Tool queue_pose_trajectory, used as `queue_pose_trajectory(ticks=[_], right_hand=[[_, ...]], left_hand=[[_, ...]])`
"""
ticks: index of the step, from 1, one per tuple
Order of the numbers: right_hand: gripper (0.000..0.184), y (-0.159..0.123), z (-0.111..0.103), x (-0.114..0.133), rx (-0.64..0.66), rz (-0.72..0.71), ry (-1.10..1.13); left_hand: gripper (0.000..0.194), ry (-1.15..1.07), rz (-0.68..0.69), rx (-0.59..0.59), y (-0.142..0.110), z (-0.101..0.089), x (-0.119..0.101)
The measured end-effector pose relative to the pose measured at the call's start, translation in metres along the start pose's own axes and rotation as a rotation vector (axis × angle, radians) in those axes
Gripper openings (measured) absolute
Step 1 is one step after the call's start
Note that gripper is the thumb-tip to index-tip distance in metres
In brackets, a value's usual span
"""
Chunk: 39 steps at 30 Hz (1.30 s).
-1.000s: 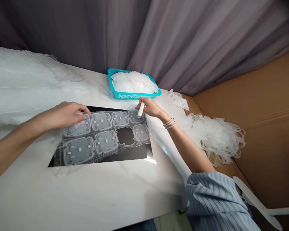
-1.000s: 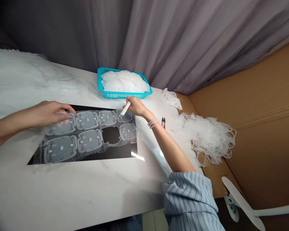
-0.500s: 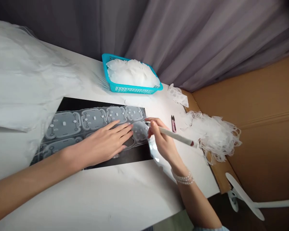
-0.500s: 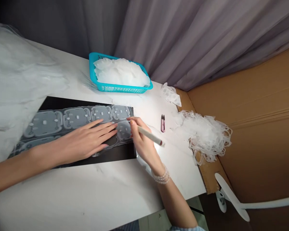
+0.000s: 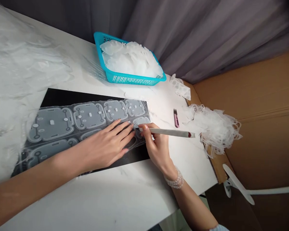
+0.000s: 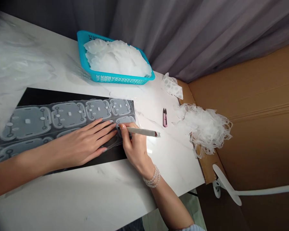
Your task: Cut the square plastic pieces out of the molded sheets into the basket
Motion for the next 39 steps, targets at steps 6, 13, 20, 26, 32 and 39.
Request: queue_pose_trajectory(ticks=[6, 13, 20, 26, 32, 39], right_hand=[[0.023, 0.0, 0.004, 0.009, 0.016, -0.135, -0.109], [0.021, -0.002, 0.007, 0.009, 0.035, -0.185, -0.164], [0.021, -0.003, 0.013, 0.013, 0.037, -0.253, -0.258], [0.023, -0.018, 0.016, 0.012, 0.052, -0.311, -0.4], [0.028, -0.024, 0.02, 0.012, 0.04, -0.424, -0.518], [0.039, -0.021, 0.029, 0.014, 0.108, -0.431, -0.645]], left_hand=[[0.051, 0.021, 0.02, 0.022, 0.001, 0.0, -0.002], [0.05, 0.02, 0.006, 0.067, 0.003, -0.002, -0.002], [0.049, 0.049, 0.028, 0.116, 0.005, 0.0, -0.006], [0.048, 0.107, 0.055, 0.13, 0.004, 0.0, -0.009], [0.042, 0.083, 0.037, 0.097, 0.004, 0.001, -0.007], [0.04, 0.044, 0.046, 0.057, 0.0, 0.004, -0.005]])
Point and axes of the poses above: each hand's wrist, its own y-axis towards the middle knuckle, its own z-axis out of the palm, x = y × z, the point moved 5 cm from there along y, towards the middle knuckle, and after that the axes turned 7 degrees about z, right-handed, at the moved point
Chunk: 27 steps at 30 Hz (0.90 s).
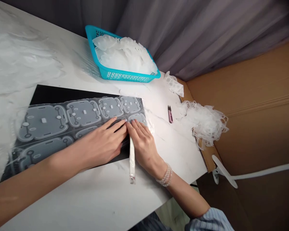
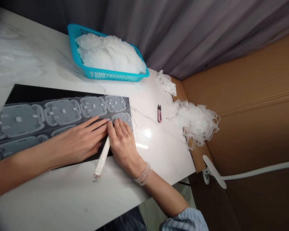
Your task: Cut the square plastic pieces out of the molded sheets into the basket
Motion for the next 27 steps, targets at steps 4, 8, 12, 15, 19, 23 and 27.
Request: queue_pose_trajectory(ticks=[4, 8, 12, 15, 19, 23, 27], right_hand=[[0.039, 0.002, 0.002, -0.001, 0.025, 0.057, 0.13], [0.03, 0.0, -0.011, -0.038, -0.136, 0.33, 0.502], [0.02, -0.023, -0.033, -0.124, -0.375, 0.778, 0.982], [0.016, -0.04, -0.036, -0.171, -0.27, 0.969, 1.252], [0.024, -0.043, -0.036, -0.172, -0.22, 0.996, 1.352], [0.025, -0.024, -0.041, -0.121, -0.232, 0.881, 1.367], [0.019, -0.012, -0.057, -0.071, -0.213, 0.649, 1.173]], left_hand=[[0.041, -0.018, -0.003, -0.018, 0.0, 0.001, 0.0], [0.047, -0.034, -0.051, -0.036, 0.001, -0.002, 0.001], [0.048, -0.038, -0.06, -0.024, 0.002, -0.005, 0.0], [0.048, -0.049, -0.062, -0.033, 0.001, -0.004, 0.001], [0.048, -0.093, -0.075, -0.046, 0.0, -0.001, 0.002], [0.043, -0.264, -0.118, -0.113, 0.002, -0.012, 0.005], [0.037, -0.665, -0.424, -0.299, 0.013, -0.038, 0.026]])
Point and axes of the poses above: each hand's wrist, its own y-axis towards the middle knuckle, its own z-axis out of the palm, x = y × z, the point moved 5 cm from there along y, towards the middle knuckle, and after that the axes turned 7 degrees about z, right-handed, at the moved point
